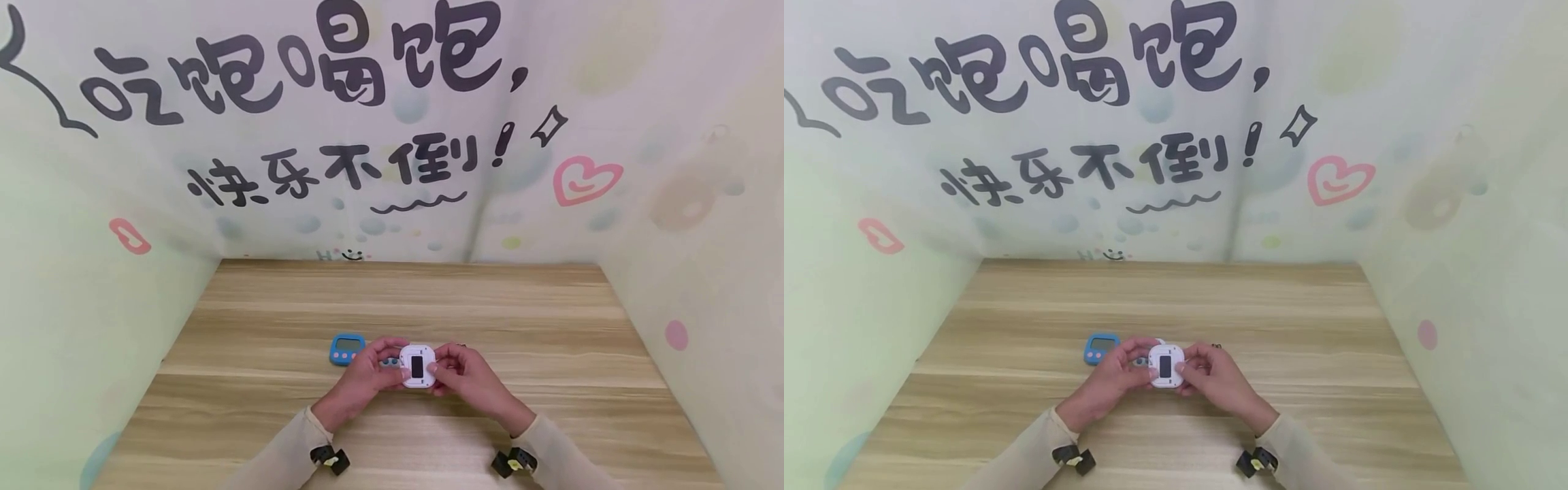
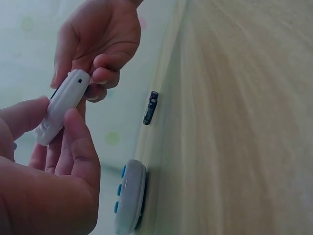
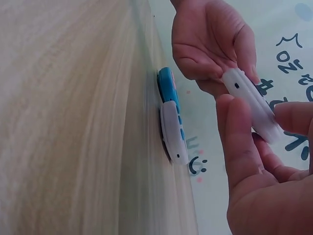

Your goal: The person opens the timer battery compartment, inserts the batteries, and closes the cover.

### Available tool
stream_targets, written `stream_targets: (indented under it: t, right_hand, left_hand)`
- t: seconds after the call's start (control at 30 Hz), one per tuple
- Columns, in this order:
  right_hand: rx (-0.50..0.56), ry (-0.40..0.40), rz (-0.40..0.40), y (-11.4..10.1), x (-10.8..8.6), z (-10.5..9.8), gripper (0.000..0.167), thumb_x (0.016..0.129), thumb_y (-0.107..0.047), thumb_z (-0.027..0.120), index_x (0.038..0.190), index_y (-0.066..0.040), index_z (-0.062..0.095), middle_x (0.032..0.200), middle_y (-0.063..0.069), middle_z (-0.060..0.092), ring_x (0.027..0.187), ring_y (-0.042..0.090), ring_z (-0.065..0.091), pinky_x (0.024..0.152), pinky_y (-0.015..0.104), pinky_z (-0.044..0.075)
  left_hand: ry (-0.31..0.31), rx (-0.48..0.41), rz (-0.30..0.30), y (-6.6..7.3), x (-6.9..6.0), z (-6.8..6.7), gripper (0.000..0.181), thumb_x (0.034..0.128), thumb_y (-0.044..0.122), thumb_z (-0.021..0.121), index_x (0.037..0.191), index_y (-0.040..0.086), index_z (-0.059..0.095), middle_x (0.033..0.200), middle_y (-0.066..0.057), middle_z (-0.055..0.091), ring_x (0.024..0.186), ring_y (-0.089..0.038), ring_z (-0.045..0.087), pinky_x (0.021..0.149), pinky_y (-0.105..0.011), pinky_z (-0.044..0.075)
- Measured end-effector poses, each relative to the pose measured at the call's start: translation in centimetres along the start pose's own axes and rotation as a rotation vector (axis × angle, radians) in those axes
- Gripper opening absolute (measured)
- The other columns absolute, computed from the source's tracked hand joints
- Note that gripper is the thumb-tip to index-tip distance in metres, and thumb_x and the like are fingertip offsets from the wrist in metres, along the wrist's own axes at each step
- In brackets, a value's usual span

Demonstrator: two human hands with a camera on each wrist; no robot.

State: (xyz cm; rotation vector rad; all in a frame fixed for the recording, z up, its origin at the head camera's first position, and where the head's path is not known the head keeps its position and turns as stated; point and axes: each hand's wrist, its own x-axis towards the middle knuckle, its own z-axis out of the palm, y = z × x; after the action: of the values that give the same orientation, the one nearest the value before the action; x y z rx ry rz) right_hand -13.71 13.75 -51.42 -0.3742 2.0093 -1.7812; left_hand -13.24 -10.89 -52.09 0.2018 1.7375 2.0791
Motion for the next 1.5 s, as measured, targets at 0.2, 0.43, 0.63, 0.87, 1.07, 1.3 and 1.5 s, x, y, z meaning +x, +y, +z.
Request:
stream_targets:
  t: [0.2, 0.43, 0.63, 0.87, 1.07, 1.3, 1.5]
  right_hand:
    - [0.061, -0.032, 0.018, 0.1, -0.1, 0.1, 0.037, 0.105, -0.014, 0.066, 0.126, 0.015, 0.057, 0.103, 0.021, 0.076, 0.088, 0.023, 0.078, 0.078, 0.033, 0.068]
    - [0.089, 0.002, -0.012, 0.0, -0.2, -0.1, 0.038, 0.107, -0.016, 0.065, 0.132, 0.009, 0.055, 0.112, 0.021, 0.072, 0.091, 0.031, 0.079, 0.080, 0.039, 0.068]
    - [0.113, 0.025, -0.051, -0.1, -0.1, -0.5, 0.034, 0.107, -0.018, 0.064, 0.135, 0.000, 0.056, 0.129, 0.027, 0.066, 0.107, 0.051, 0.073, 0.086, 0.051, 0.066]
    - [0.060, 0.054, -0.112, -0.3, -0.1, -0.7, 0.032, 0.105, -0.018, 0.067, 0.133, -0.001, 0.063, 0.129, 0.027, 0.068, 0.105, 0.044, 0.076, 0.088, 0.051, 0.066]
    - [0.031, 0.066, -0.105, -0.3, -0.1, -0.7, 0.035, 0.104, -0.018, 0.069, 0.135, 0.000, 0.065, 0.132, 0.026, 0.068, 0.101, 0.041, 0.077, 0.088, 0.052, 0.065]
    - [-0.109, 0.100, -0.106, -0.2, 0.1, -1.1, 0.050, 0.095, -0.014, 0.080, 0.139, 0.002, 0.062, 0.131, 0.026, 0.068, 0.098, 0.024, 0.074, 0.081, 0.030, 0.066]
    - [-0.213, 0.099, -0.096, -0.1, 0.0, -1.8, 0.062, 0.090, -0.016, 0.086, 0.144, -0.001, 0.059, 0.115, 0.019, 0.071, 0.098, 0.024, 0.071, 0.077, 0.024, 0.063]
  left_hand:
    - [0.010, -0.007, 0.004, 0.2, 0.1, 0.0, 0.055, 0.0933, -0.001, 0.076, 0.143, -0.001, 0.052, 0.119, -0.005, 0.070, 0.088, -0.011, 0.074, 0.082, -0.033, 0.066]
    - [0.016, -0.035, 0.029, 0.3, 0.1, 0.3, 0.058, 0.0925, -0.003, 0.076, 0.145, -0.002, 0.051, 0.133, -0.012, 0.065, 0.107, -0.016, 0.072, 0.092, -0.033, 0.065]
    - [0.018, -0.008, 0.059, 0.2, 0.1, 0.4, 0.060, 0.0931, -0.001, 0.076, 0.148, 0.001, 0.052, 0.143, -0.021, 0.059, 0.130, -0.039, 0.065, 0.097, -0.029, 0.062]
    - [-0.010, -0.019, 0.070, 0.3, 0.1, 0.5, 0.064, 0.0958, 0.001, 0.075, 0.153, -0.001, 0.046, 0.150, -0.026, 0.055, 0.136, -0.044, 0.060, 0.100, -0.030, 0.061]
    - [-0.001, -0.023, 0.046, 0.5, 0.1, 0.6, 0.070, 0.0957, 0.003, 0.076, 0.155, -0.003, 0.041, 0.152, -0.025, 0.053, 0.137, -0.043, 0.060, 0.102, -0.031, 0.061]
    - [0.045, -0.007, 0.030, 0.2, 0.4, 0.9, 0.058, 0.0932, 0.006, 0.079, 0.144, 0.000, 0.051, 0.148, -0.024, 0.057, 0.125, -0.029, 0.067, 0.097, -0.028, 0.062]
    - [0.031, -0.003, 0.037, 0.1, 0.8, 1.2, 0.059, 0.0911, -0.002, 0.079, 0.143, -0.001, 0.052, 0.148, -0.025, 0.056, 0.119, -0.023, 0.070, 0.096, -0.029, 0.063]
